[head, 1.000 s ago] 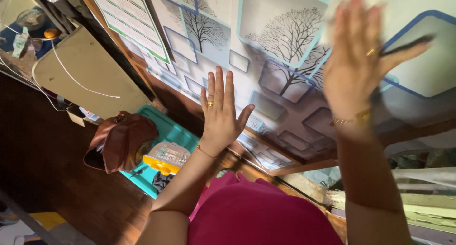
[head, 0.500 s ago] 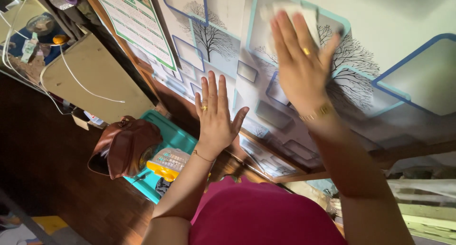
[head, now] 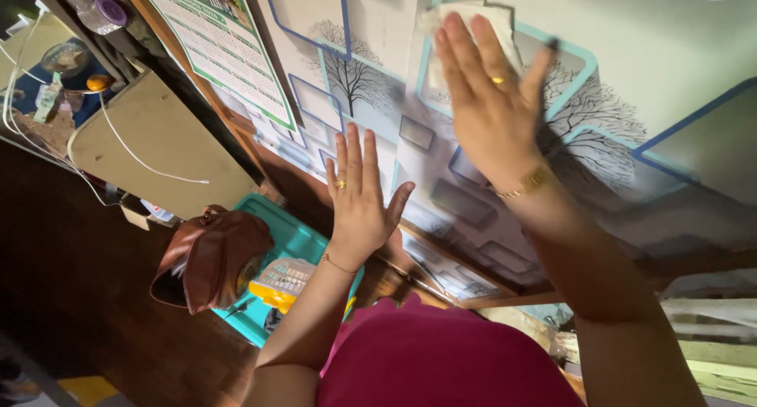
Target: Cleaning a decorative wall surface using a wet wipe.
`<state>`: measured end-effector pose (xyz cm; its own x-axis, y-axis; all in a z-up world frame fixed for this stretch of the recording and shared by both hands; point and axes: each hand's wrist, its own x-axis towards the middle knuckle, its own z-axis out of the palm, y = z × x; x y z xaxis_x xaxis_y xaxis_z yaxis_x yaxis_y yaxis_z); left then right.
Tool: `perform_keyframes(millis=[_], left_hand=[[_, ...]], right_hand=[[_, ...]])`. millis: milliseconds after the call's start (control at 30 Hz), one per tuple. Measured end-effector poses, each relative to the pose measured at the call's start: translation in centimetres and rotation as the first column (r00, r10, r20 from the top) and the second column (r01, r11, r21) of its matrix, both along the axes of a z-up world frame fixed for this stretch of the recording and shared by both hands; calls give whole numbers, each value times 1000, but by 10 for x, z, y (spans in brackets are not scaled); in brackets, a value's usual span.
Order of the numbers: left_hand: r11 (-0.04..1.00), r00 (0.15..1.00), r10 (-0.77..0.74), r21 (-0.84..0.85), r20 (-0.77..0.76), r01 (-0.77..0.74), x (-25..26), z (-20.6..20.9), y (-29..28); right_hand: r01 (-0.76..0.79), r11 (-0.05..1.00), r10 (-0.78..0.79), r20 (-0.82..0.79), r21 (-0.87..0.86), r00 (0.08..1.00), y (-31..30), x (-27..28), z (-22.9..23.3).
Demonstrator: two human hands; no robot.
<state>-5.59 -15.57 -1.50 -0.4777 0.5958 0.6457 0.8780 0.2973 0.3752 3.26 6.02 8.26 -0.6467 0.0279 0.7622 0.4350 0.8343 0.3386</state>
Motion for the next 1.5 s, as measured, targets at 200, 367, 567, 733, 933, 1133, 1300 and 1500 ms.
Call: perform_keyframes(millis=[200,367,567,733,933,1133,1300,1500], left_hand=[[1000,999,28,-10,-22,-29,-15,-2,-6],[999,999,-15,-43,28,16,-17,-3,-1],[999,1000,-26,-31,-17,26,-23,4,-1],[999,999,-39,-24,17,40,-28,-2,-1],[998,998,-34,-50,44,36,-24,-5,-3],[998,999,-33,-46,33,35,-21,-11,-13],[998,999,-29,-58,29,31,-20,-9,-16],[998,999,-32,-49,26,33,-21,-9,-10]], right_hand=[[337,933,-313,-178,126,933,24,29,31],[97,995,-97,-4,13,995,0,-7,-13],[-18,978,27,39,-207,999,-9,6,-12],[196,976,-207,-121,-98,971,19,18,30],[23,997,-29,-81,-70,996,-2,-35,12],[18,982,-42,125,186,991,-16,-32,-76],[102,945,-138,94,312,986,6,0,-67],[80,993,-89,-99,-87,991,5,6,16]])
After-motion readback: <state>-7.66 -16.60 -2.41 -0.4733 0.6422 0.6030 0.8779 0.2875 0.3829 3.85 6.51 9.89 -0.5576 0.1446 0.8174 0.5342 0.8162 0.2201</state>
